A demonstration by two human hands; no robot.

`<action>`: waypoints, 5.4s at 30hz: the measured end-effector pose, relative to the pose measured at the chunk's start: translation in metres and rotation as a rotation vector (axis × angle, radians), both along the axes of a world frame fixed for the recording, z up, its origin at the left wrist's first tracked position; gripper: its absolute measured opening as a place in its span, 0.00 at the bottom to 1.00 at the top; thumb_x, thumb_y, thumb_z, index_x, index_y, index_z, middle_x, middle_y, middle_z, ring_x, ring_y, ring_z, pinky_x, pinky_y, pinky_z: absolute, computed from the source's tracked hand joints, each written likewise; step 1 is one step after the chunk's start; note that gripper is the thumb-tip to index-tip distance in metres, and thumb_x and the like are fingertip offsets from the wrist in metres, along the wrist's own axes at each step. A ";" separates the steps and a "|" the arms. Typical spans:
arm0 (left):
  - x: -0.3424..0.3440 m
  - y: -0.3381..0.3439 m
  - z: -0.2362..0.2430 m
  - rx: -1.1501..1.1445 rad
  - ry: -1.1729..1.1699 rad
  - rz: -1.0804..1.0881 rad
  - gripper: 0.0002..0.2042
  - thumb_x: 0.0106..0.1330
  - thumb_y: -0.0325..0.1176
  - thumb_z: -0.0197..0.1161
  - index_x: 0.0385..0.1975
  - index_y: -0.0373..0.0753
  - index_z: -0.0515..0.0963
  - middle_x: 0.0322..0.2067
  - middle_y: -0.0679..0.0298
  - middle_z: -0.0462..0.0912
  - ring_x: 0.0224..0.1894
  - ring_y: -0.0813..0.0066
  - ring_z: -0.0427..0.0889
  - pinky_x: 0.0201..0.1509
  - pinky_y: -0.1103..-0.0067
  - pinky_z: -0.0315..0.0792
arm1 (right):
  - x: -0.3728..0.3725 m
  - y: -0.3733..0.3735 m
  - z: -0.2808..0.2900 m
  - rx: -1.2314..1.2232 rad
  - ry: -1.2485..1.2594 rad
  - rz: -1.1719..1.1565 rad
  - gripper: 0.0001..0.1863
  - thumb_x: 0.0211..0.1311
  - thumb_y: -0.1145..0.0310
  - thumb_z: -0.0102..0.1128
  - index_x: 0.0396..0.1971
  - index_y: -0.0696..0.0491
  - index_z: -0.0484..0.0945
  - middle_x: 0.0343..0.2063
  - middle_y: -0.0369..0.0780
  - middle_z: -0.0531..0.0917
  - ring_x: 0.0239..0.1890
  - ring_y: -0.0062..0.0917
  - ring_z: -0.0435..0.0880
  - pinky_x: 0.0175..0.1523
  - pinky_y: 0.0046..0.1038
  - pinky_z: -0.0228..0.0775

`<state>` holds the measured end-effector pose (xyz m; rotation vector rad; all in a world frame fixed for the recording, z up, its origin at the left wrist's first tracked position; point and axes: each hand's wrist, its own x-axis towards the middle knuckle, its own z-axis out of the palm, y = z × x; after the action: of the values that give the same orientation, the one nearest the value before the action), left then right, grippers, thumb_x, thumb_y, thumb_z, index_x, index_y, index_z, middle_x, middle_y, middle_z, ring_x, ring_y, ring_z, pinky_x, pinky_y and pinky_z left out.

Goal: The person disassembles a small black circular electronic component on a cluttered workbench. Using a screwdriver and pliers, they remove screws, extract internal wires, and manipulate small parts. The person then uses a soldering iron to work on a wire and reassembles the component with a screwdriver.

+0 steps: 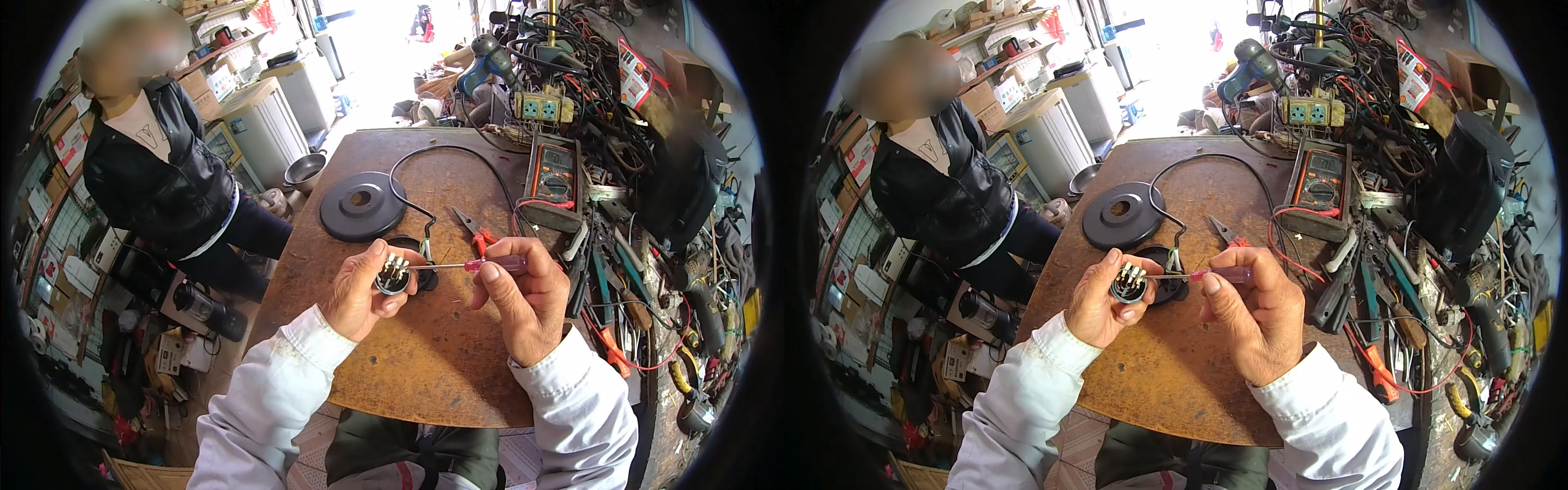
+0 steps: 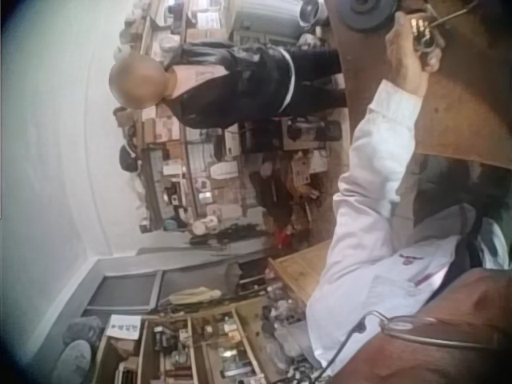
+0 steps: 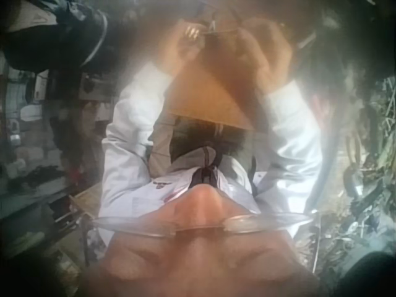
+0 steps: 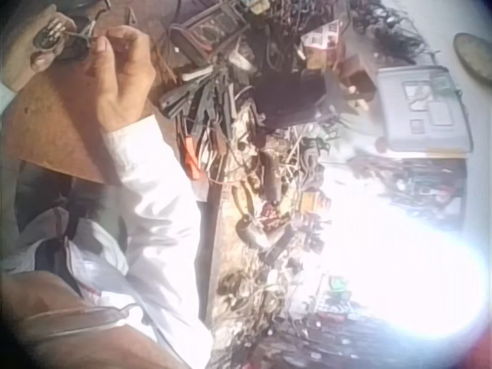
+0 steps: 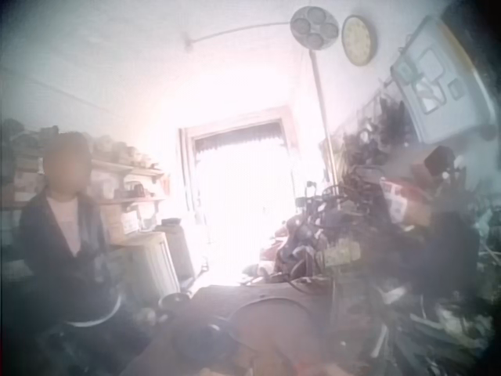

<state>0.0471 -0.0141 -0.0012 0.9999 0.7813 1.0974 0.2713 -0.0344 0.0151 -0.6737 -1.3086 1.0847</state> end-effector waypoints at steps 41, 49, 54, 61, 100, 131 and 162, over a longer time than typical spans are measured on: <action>-0.001 0.002 -0.006 0.085 0.200 0.036 0.32 0.77 0.60 0.40 0.43 0.31 0.79 0.26 0.63 0.78 0.21 0.85 0.70 0.21 0.88 0.63 | 0.004 0.000 -0.001 0.203 -0.322 -0.051 0.06 0.62 0.78 0.62 0.37 0.59 0.76 0.29 0.38 0.83 0.33 0.18 0.83 0.41 0.22 0.75; 0.002 -0.001 0.001 0.116 0.154 -0.017 0.27 0.77 0.52 0.41 0.52 0.31 0.73 0.30 0.63 0.77 0.22 0.84 0.68 0.26 0.86 0.62 | 0.004 0.002 -0.002 0.019 -0.259 -0.057 0.07 0.68 0.71 0.62 0.36 0.59 0.77 0.27 0.35 0.81 0.29 0.14 0.77 0.36 0.19 0.71; 0.001 -0.002 -0.003 0.131 0.166 -0.018 0.25 0.78 0.50 0.41 0.51 0.32 0.74 0.29 0.64 0.76 0.22 0.85 0.67 0.25 0.86 0.58 | 0.003 0.007 -0.007 -0.025 -0.202 -0.054 0.09 0.71 0.68 0.61 0.37 0.59 0.77 0.28 0.32 0.80 0.29 0.11 0.74 0.35 0.18 0.69; 0.005 -0.004 -0.001 0.141 0.309 0.055 0.34 0.76 0.62 0.38 0.43 0.32 0.75 0.23 0.63 0.76 0.16 0.86 0.63 0.20 0.87 0.56 | 0.000 0.002 -0.002 0.122 -0.295 -0.138 0.12 0.72 0.65 0.60 0.41 0.60 0.80 0.27 0.35 0.82 0.28 0.15 0.77 0.34 0.20 0.70; 0.010 -0.003 -0.015 -0.056 0.323 0.118 0.29 0.75 0.57 0.40 0.34 0.34 0.77 0.16 0.62 0.72 0.10 0.86 0.56 0.13 0.87 0.49 | -0.004 0.004 -0.021 0.119 -0.358 -0.030 0.09 0.69 0.73 0.55 0.44 0.61 0.78 0.28 0.43 0.81 0.28 0.23 0.78 0.36 0.26 0.71; 0.001 0.003 -0.018 -0.112 0.260 0.000 0.29 0.74 0.60 0.41 0.36 0.37 0.77 0.18 0.61 0.74 0.13 0.85 0.58 0.14 0.87 0.48 | -0.003 0.006 -0.020 0.204 -0.386 -0.103 0.09 0.68 0.73 0.57 0.45 0.59 0.77 0.27 0.48 0.81 0.26 0.37 0.82 0.33 0.31 0.72; 0.002 0.002 -0.015 -0.101 0.283 -0.010 0.29 0.75 0.59 0.40 0.36 0.37 0.77 0.18 0.62 0.74 0.13 0.86 0.59 0.14 0.88 0.50 | 0.003 0.011 -0.021 0.213 -0.397 -0.026 0.08 0.67 0.75 0.57 0.44 0.58 0.75 0.27 0.44 0.78 0.25 0.31 0.78 0.33 0.29 0.70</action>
<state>0.0488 -0.0118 -0.0164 1.0847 1.0484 0.9083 0.2741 -0.0237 -0.0055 -0.7667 -1.7225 0.7977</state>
